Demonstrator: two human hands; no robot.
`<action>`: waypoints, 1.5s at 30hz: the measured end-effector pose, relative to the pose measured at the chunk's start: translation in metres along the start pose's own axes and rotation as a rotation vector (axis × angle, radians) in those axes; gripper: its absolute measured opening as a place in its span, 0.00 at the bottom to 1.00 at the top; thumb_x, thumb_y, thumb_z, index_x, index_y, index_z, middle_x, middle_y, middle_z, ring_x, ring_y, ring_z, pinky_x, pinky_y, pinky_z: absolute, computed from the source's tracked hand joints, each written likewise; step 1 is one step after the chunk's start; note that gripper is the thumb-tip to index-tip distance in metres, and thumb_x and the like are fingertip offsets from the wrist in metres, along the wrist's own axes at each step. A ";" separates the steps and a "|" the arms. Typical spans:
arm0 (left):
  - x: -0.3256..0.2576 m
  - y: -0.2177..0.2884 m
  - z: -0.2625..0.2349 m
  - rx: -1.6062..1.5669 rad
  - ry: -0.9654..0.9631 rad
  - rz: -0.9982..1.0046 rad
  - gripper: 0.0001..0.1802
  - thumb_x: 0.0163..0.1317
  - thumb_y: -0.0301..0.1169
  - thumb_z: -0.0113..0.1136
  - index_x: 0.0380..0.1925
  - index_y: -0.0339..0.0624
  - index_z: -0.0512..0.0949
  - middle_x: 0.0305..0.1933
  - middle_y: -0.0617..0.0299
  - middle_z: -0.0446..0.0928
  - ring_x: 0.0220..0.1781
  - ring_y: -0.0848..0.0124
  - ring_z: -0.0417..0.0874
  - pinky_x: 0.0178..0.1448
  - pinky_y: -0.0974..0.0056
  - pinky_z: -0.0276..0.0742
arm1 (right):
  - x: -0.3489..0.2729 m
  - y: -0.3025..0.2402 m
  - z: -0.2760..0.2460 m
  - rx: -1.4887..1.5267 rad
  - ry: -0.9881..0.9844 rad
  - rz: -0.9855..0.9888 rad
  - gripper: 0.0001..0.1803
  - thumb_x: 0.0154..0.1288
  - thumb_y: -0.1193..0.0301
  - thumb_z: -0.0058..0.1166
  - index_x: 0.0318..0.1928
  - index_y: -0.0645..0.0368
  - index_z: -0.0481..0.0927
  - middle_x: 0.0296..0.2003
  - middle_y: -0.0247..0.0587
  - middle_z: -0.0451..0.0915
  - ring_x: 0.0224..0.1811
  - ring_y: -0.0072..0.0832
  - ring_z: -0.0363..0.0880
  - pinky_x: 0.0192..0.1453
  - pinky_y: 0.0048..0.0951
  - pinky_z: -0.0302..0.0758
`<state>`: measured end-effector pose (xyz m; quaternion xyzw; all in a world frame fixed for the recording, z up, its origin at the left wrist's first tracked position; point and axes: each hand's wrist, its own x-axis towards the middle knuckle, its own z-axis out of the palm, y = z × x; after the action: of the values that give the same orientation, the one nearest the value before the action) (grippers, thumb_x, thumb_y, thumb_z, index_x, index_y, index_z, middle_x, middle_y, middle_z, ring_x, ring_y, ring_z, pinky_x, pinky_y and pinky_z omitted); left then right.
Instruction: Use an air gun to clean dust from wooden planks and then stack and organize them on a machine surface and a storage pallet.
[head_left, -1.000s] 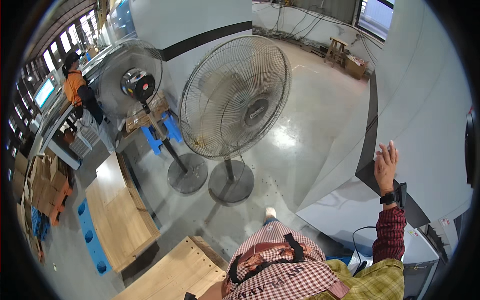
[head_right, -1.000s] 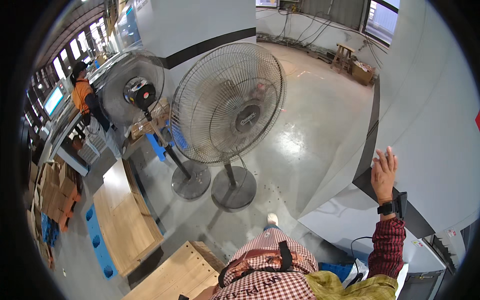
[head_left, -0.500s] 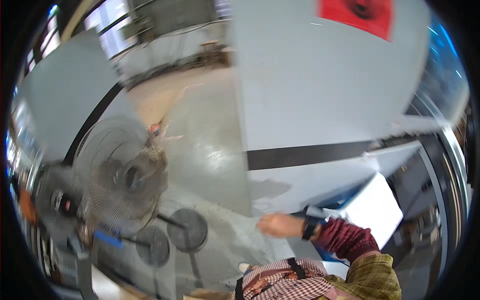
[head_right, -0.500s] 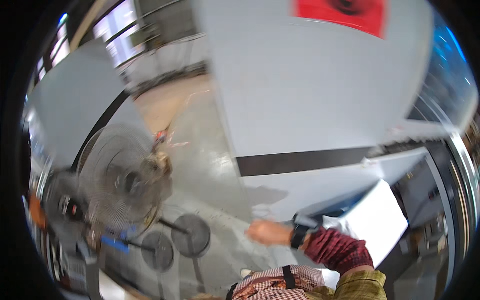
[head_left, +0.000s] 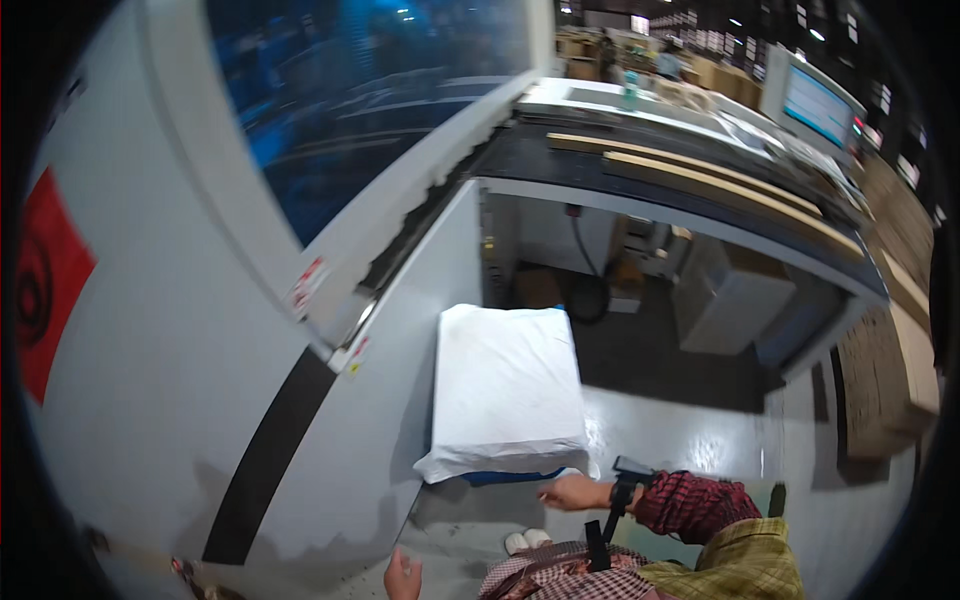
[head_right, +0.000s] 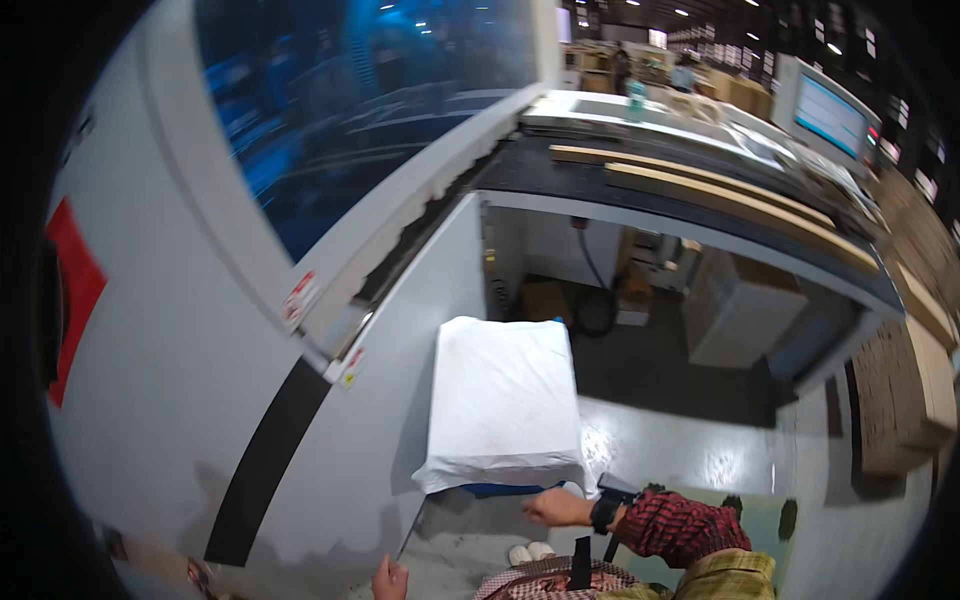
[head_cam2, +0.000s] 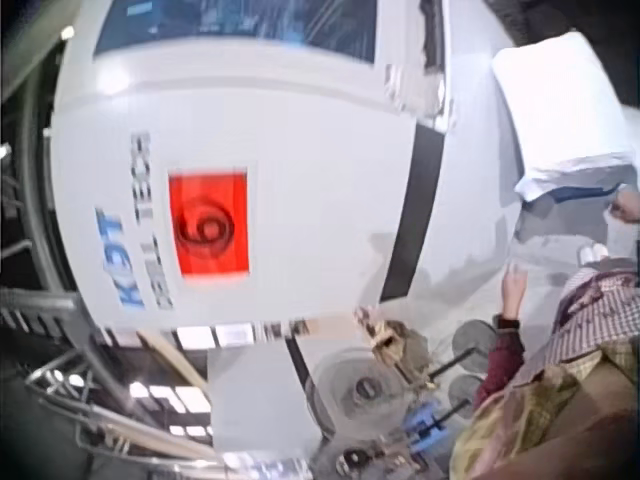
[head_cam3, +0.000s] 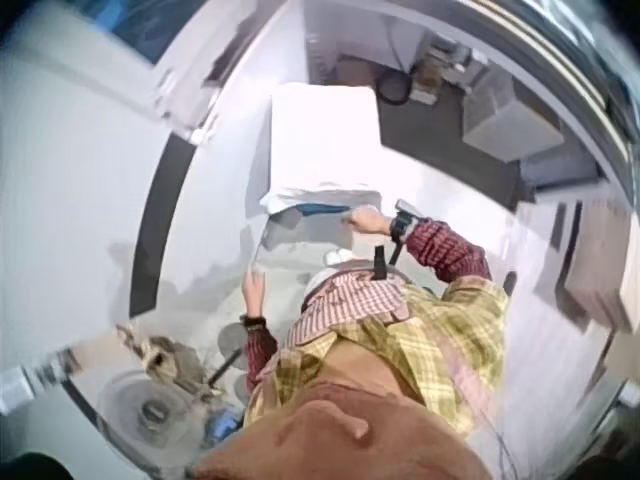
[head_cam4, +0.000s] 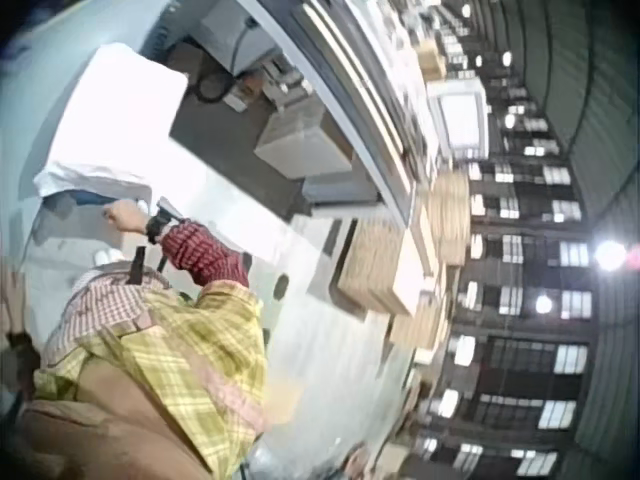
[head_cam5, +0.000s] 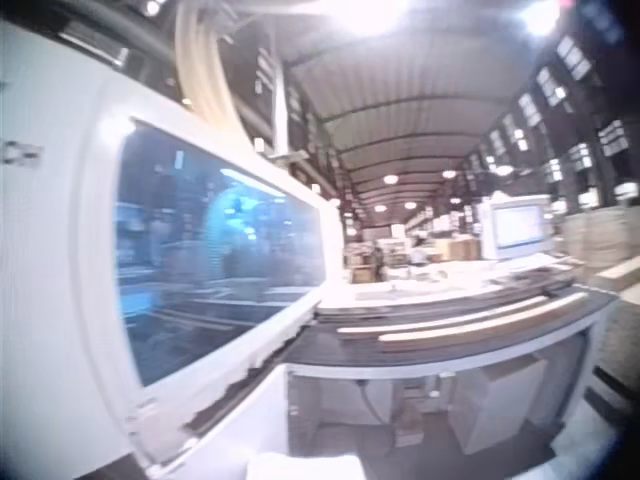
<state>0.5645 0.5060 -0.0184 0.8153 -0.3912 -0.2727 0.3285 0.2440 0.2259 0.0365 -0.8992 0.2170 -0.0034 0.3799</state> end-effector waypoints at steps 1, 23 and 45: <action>0.037 -0.001 0.019 -0.225 0.070 0.094 0.26 0.58 0.36 0.57 0.54 0.34 0.68 0.37 0.47 0.78 0.35 0.56 0.80 0.40 0.61 0.74 | -0.017 0.014 -0.014 0.005 0.098 0.101 0.15 0.62 0.62 0.49 0.44 0.58 0.77 0.33 0.53 0.80 0.35 0.49 0.79 0.38 0.44 0.75; 0.159 0.401 0.429 -0.171 -0.973 0.563 0.21 0.62 0.39 0.55 0.52 0.40 0.74 0.30 0.55 0.80 0.30 0.64 0.81 0.37 0.64 0.74 | -0.325 0.235 0.039 0.883 0.911 0.957 0.11 0.67 0.70 0.45 0.40 0.67 0.77 0.21 0.41 0.79 0.24 0.26 0.77 0.28 0.27 0.73; 0.395 0.678 0.536 -0.586 -0.568 0.505 0.13 0.63 0.24 0.51 0.46 0.31 0.76 0.33 0.55 0.81 0.36 0.71 0.83 0.43 0.69 0.80 | -0.315 0.410 -0.135 0.722 1.048 0.958 0.13 0.66 0.70 0.46 0.42 0.67 0.78 0.26 0.44 0.82 0.29 0.27 0.81 0.35 0.27 0.77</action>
<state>0.0930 -0.3133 0.0747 0.4612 -0.5579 -0.4951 0.4806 -0.2229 0.0047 -0.0981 -0.4110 0.7158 -0.3323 0.4564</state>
